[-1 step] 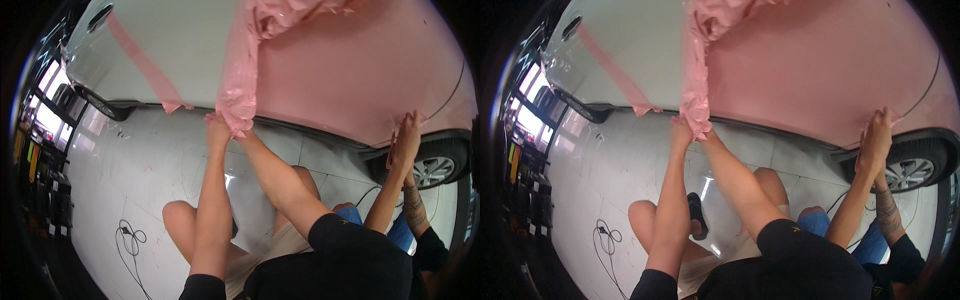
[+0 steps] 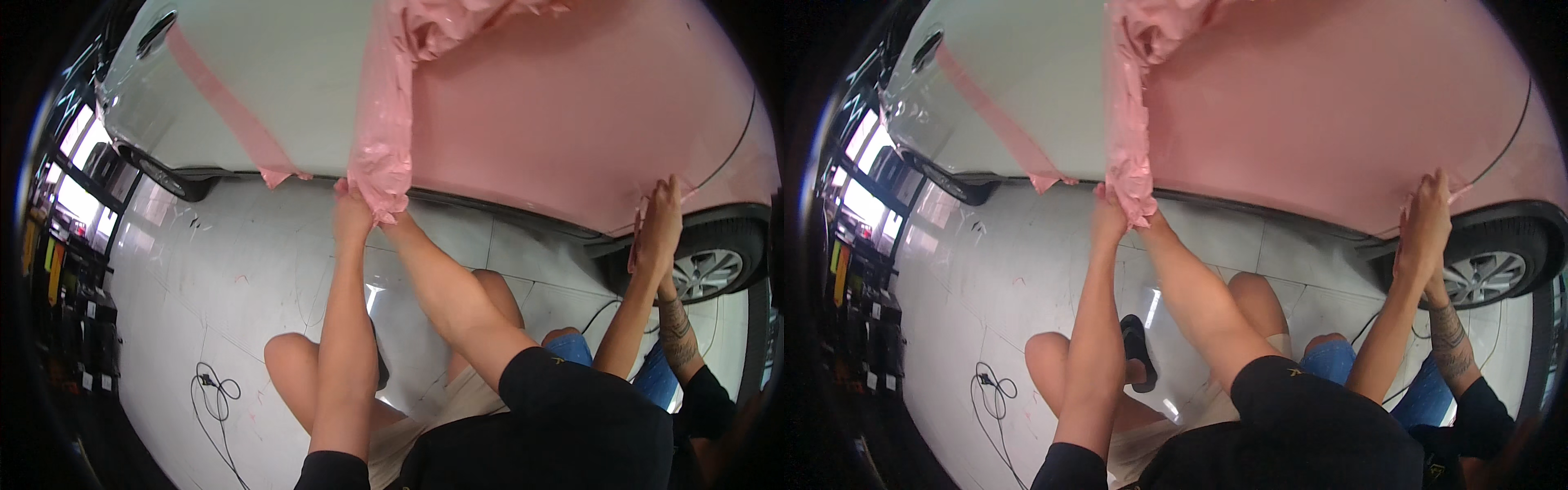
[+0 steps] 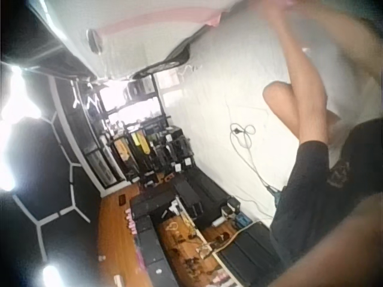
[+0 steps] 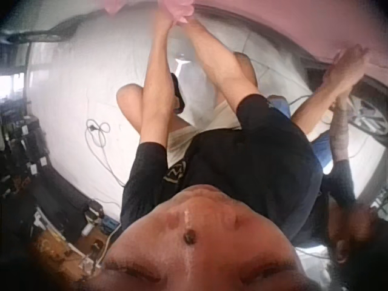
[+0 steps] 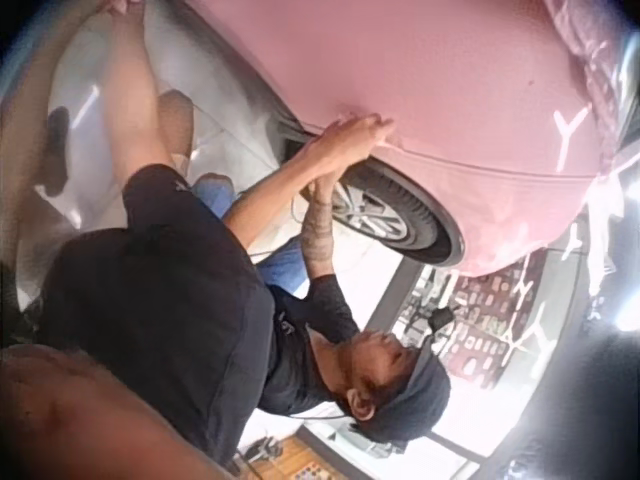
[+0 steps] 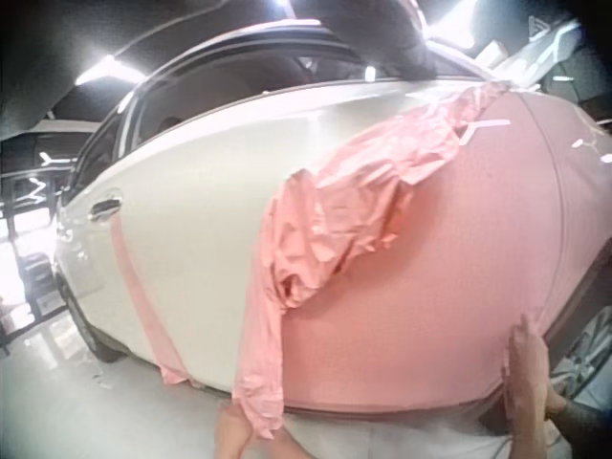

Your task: The person applies a pink vinyl wrap to the side of a white car, smoothing the material by hand and using a heat gun to conform it to the curves. They work on the front door and fender area, tucking the edges and removing excess material.

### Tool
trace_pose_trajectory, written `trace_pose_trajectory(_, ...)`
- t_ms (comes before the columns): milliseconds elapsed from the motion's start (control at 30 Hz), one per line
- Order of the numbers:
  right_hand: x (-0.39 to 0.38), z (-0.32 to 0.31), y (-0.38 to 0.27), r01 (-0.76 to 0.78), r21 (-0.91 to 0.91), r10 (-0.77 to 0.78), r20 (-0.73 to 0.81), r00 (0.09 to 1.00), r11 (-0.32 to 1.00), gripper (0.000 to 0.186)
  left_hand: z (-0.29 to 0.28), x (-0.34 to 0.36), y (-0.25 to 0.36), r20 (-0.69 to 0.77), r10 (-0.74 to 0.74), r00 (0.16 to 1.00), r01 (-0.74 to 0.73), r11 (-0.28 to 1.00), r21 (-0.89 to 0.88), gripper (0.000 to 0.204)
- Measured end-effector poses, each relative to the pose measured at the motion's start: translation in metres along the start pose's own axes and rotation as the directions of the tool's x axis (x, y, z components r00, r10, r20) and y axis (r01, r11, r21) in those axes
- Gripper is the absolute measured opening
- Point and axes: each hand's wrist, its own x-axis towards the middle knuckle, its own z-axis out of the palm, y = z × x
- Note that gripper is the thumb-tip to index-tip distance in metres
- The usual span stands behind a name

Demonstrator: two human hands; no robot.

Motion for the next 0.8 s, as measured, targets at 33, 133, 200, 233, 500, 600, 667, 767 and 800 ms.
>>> trace_pose_trajectory(33,0.002,0.001,0.001,0.020,0.024,-0.020,-0.001,1.000,1.000,0.039,-0.002,-0.002,0.001,0.054,-0.029,0.998,0.030,0.999,-0.023,0.057)
trace_pose_trajectory(133,-0.006,-0.017,-0.008,0.079,0.052,-0.077,-0.041,0.996,0.996,0.037,-0.019,-0.002,0.037,0.236,-0.102,0.966,0.124,0.989,-0.079,0.065)
trace_pose_trajectory(200,-0.008,-0.013,-0.002,0.090,0.081,-0.088,-0.035,0.996,0.993,0.036,-0.030,-0.006,0.038,0.273,-0.142,0.951,0.163,0.985,-0.055,0.065)
trace_pose_trajectory(233,-0.012,-0.013,0.001,0.093,0.093,-0.090,-0.037,0.995,0.991,0.035,-0.035,-0.010,0.040,0.267,-0.151,0.952,0.169,0.985,-0.045,0.061)
trace_pose_trajectory(500,-0.030,-0.059,-0.017,0.164,0.165,-0.166,0.000,0.986,0.973,0.030,-0.067,-0.008,0.103,0.231,-0.130,0.964,0.166,0.975,-0.144,0.041)
trace_pose_trajectory(600,-0.065,-0.009,0.017,0.132,0.052,-0.116,-0.246,0.962,0.990,0.023,-0.082,-0.038,0.074,0.296,-0.217,0.930,0.268,0.952,-0.145,0.033)
trace_pose_trajectory(667,-0.074,-0.028,-0.015,0.165,0.010,-0.157,-0.251,0.955,0.986,0.022,-0.098,-0.033,0.118,0.360,-0.136,0.923,0.235,0.939,-0.249,0.028)
trace_pose_trajectory(767,-0.132,0.071,0.000,-0.014,-0.247,-0.143,-0.606,0.782,0.969,0.029,-0.111,-0.068,0.092,0.305,0.089,0.948,-0.006,0.965,-0.263,0.023)
trace_pose_trajectory(800,-0.135,0.057,-0.004,0.038,-0.184,-0.140,-0.589,0.796,0.982,0.033,-0.116,-0.067,0.105,0.304,0.131,0.944,-0.037,0.955,-0.295,0.021)
